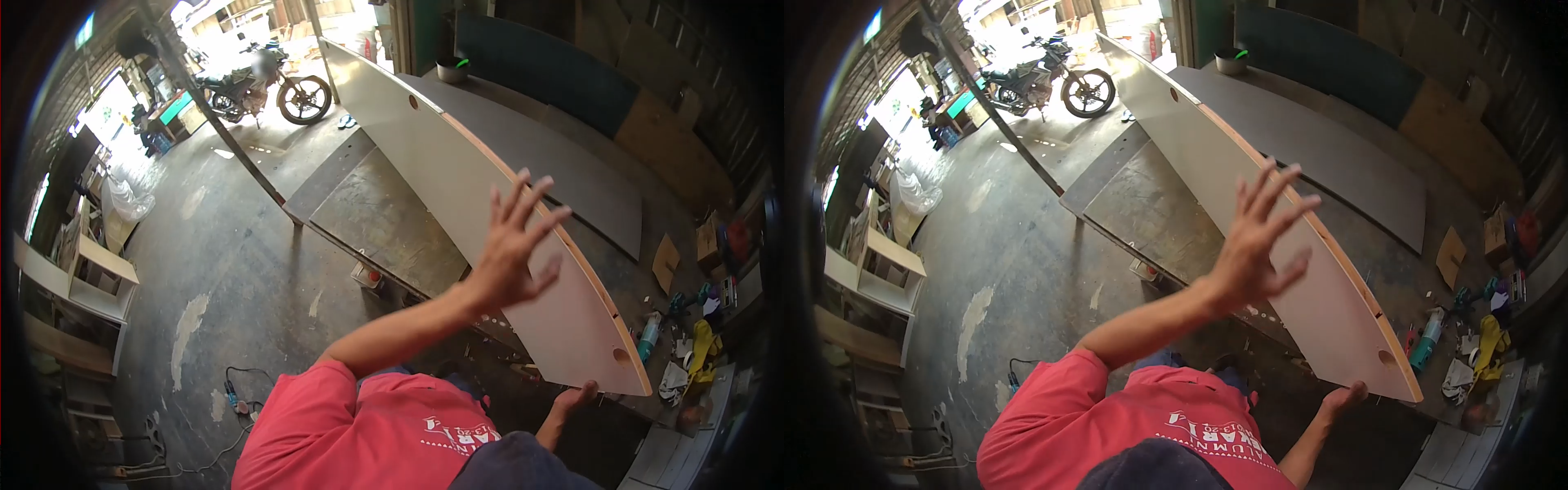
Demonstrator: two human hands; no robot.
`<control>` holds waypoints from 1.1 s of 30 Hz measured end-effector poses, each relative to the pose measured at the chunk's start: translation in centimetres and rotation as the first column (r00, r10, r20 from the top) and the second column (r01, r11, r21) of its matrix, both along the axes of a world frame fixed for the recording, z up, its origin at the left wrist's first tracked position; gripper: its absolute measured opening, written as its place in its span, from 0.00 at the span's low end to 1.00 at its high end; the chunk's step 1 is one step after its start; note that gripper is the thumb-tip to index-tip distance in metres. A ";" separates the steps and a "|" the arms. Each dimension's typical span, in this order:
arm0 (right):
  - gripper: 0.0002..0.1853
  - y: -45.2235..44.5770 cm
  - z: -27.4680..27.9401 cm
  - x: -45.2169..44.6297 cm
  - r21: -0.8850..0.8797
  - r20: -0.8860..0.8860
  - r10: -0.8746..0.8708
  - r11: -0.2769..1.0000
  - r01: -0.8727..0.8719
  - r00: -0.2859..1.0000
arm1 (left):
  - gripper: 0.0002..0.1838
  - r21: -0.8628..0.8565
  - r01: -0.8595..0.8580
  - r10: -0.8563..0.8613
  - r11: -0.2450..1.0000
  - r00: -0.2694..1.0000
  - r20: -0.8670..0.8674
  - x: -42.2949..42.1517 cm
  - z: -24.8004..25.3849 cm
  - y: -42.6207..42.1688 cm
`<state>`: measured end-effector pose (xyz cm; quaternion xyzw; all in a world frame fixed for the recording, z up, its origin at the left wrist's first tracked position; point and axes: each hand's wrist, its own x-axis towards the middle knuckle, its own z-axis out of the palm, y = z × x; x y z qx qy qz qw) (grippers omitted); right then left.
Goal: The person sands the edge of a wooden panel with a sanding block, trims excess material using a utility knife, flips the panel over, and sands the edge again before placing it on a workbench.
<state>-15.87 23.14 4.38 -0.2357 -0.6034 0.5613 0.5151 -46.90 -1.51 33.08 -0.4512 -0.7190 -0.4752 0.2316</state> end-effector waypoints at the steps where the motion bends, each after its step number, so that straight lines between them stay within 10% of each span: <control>1: 0.40 0.5 -0.9 0.1 -0.013 -0.005 -0.072 0.997 0.072 0.997 | 0.33 -0.004 0.011 -0.011 1.000 1.000 0.005 -2.8 -0.6 0.5; 5: 0.33 0.1 -1.2 -0.8 0.000 -0.081 -0.358 0.933 0.360 0.930 | 0.25 -0.134 0.052 -0.057 0.990 0.998 -0.037 -9.4 -2.5 0.8; 7: 0.33 -1.6 3.8 -0.9 0.333 0.215 -0.707 0.702 0.630 0.674 | 0.24 -0.109 0.095 -0.101 0.989 0.994 -0.051 -9.8 -2.8 0.6; 9: 0.32 -3.2 11.6 -2.6 0.740 -0.136 -0.788 0.322 0.591 0.601 | 0.24 -0.086 0.119 -0.120 0.989 0.993 -0.001 -9.5 -2.8 0.3; 12: 0.27 -7.7 22.1 -8.9 0.811 -0.234 -0.813 0.140 0.569 0.534 | 0.26 -0.087 0.152 -0.152 0.985 0.988 0.010 -9.6 -3.2 -0.5; 14: 0.21 -9.4 26.6 -13.5 0.935 -0.260 -0.940 -0.188 0.301 0.222 | 0.26 -0.084 0.197 -0.197 0.977 0.980 0.007 -10.3 -3.2 -1.6; 18: 0.16 -10.8 28.5 -18.8 0.988 -0.131 -0.930 -0.151 -0.031 0.343 | 0.26 0.056 0.432 -0.434 0.900 0.900 0.033 -12.6 -3.6 -5.1; 20: 0.19 -7.9 25.3 -17.9 0.925 0.354 -0.840 0.379 -0.021 0.412 | 0.23 0.293 0.569 -0.626 0.768 0.764 0.157 -14.5 -5.6 -7.7; 23: 0.22 -6.1 24.0 -17.3 0.979 0.171 -0.888 0.200 0.024 0.426 | 0.16 0.341 0.413 -0.534 0.844 0.699 0.476 -18.9 -13.2 -10.0; 26: 0.22 -7.1 24.9 -18.2 0.982 0.098 -0.898 0.158 0.105 0.428 | 0.12 0.380 -0.126 -0.332 0.916 0.292 0.897 -22.8 -24.1 -9.5; 29: 0.22 -8.2 26.4 -18.5 0.982 0.091 -0.873 0.157 0.101 0.479 | 0.16 0.244 -0.309 -0.218 0.919 0.114 0.969 -25.7 -32.0 -8.5; 31: 0.24 -9.1 27.3 -18.5 0.983 0.073 -0.887 0.141 0.117 0.456 | 0.24 0.228 -0.314 -0.331 0.922 -0.329 0.884 -26.9 -33.7 -7.7; 33: 0.24 -10.8 29.0 -19.3 0.981 0.077 -0.885 0.149 0.122 0.459 | 0.25 0.286 -0.353 -0.410 0.891 -0.352 0.842 -27.4 -33.5 -6.7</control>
